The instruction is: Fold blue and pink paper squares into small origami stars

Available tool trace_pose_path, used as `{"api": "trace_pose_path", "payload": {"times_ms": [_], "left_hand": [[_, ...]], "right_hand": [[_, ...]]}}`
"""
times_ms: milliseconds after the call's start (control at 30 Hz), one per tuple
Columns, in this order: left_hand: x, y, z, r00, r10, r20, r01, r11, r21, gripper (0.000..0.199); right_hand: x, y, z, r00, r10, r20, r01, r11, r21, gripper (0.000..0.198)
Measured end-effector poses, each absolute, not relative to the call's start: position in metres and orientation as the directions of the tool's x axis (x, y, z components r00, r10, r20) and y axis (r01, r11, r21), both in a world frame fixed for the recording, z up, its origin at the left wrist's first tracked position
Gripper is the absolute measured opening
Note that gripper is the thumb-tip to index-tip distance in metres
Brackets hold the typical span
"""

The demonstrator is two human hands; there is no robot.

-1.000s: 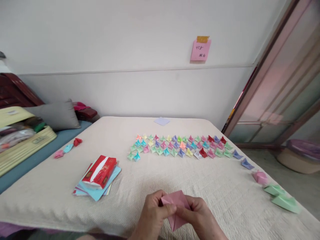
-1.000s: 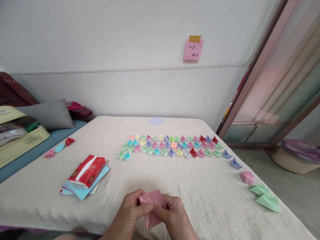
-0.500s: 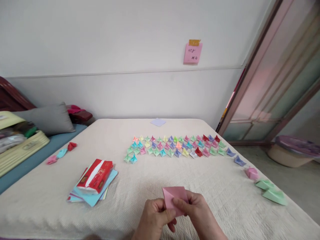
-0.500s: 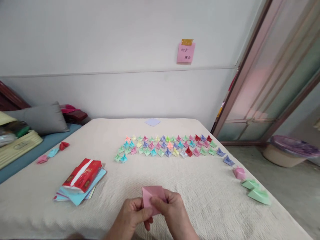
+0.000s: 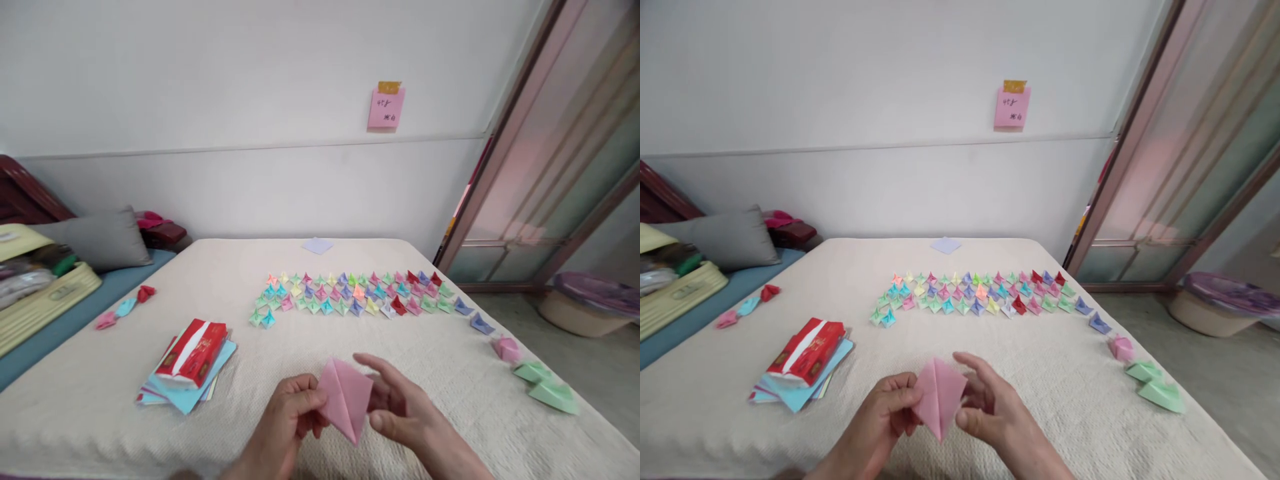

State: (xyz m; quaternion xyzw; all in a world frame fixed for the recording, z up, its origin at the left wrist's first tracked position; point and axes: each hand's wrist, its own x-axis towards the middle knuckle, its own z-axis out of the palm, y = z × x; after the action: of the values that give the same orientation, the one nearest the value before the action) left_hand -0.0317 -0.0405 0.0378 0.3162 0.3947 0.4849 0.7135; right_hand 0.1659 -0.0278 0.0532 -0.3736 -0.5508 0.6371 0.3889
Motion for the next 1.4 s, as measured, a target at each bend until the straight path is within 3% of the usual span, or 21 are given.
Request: {"api": "trace_pose_path", "payload": {"times_ms": [100,200,367,500,633,733,833,900,967,1067,1167,1400], "left_hand": [[-0.035,-0.041,0.040,0.332,0.894,-0.301,-0.496,0.437,0.750,0.016],[-0.033,-0.044,0.038,0.445,0.828,-0.342,-0.539,0.552,0.636,0.008],[-0.026,-0.050,0.026,0.600,0.698,-0.391,-0.480,0.706,0.521,0.005],[-0.024,-0.049,0.015,0.634,0.651,-0.417,-0.441,0.747,0.497,0.007],[-0.023,-0.049,0.016,0.650,0.631,-0.424,-0.418,0.763,0.494,0.008],[-0.022,-0.050,0.027,0.592,0.684,-0.427,-0.394,0.707,0.587,0.016],[-0.026,-0.049,0.038,0.340,0.882,-0.326,-0.252,0.419,0.872,0.031],[-0.031,-0.046,0.042,0.205,0.959,-0.193,-0.131,0.222,0.966,0.039],[-0.034,-0.044,0.041,0.189,0.977,-0.102,-0.105,0.124,0.987,0.041],[-0.032,-0.043,0.034,0.249,0.965,-0.086,-0.073,0.108,0.992,0.039],[-0.026,-0.045,0.027,0.226,0.968,-0.111,-0.014,0.118,0.993,0.024],[-0.025,-0.045,0.028,0.126,0.974,-0.188,-0.087,0.199,0.976,0.023]], "right_hand": [[0.173,-0.028,0.049,-0.319,0.941,0.115,0.026,0.130,-0.991,0.055],[0.170,-0.032,0.046,-0.374,0.909,0.182,0.105,0.237,-0.966,0.036],[0.162,-0.039,0.051,-0.491,0.848,0.197,0.064,0.261,-0.963,0.006],[0.160,-0.039,0.054,-0.560,0.803,0.202,0.058,0.282,-0.958,0.004],[0.156,-0.037,0.048,-0.514,0.831,0.213,0.047,0.275,-0.960,0.003],[0.153,-0.036,0.046,-0.414,0.884,0.219,-0.025,0.230,-0.973,0.003],[0.150,-0.034,0.050,-0.347,0.929,0.124,-0.078,0.103,-0.992,0.010],[0.148,-0.033,0.053,-0.337,0.941,0.009,-0.064,-0.013,-0.998,0.013],[0.146,-0.033,0.054,-0.335,0.938,-0.091,-0.063,-0.118,-0.991,0.011],[0.142,-0.033,0.048,-0.321,0.934,-0.158,-0.099,-0.199,-0.975,0.006],[0.140,-0.034,0.040,-0.291,0.940,-0.176,-0.040,-0.195,-0.980,0.006],[0.141,-0.034,0.040,-0.273,0.940,-0.204,0.014,-0.209,-0.978,0.006]]}}
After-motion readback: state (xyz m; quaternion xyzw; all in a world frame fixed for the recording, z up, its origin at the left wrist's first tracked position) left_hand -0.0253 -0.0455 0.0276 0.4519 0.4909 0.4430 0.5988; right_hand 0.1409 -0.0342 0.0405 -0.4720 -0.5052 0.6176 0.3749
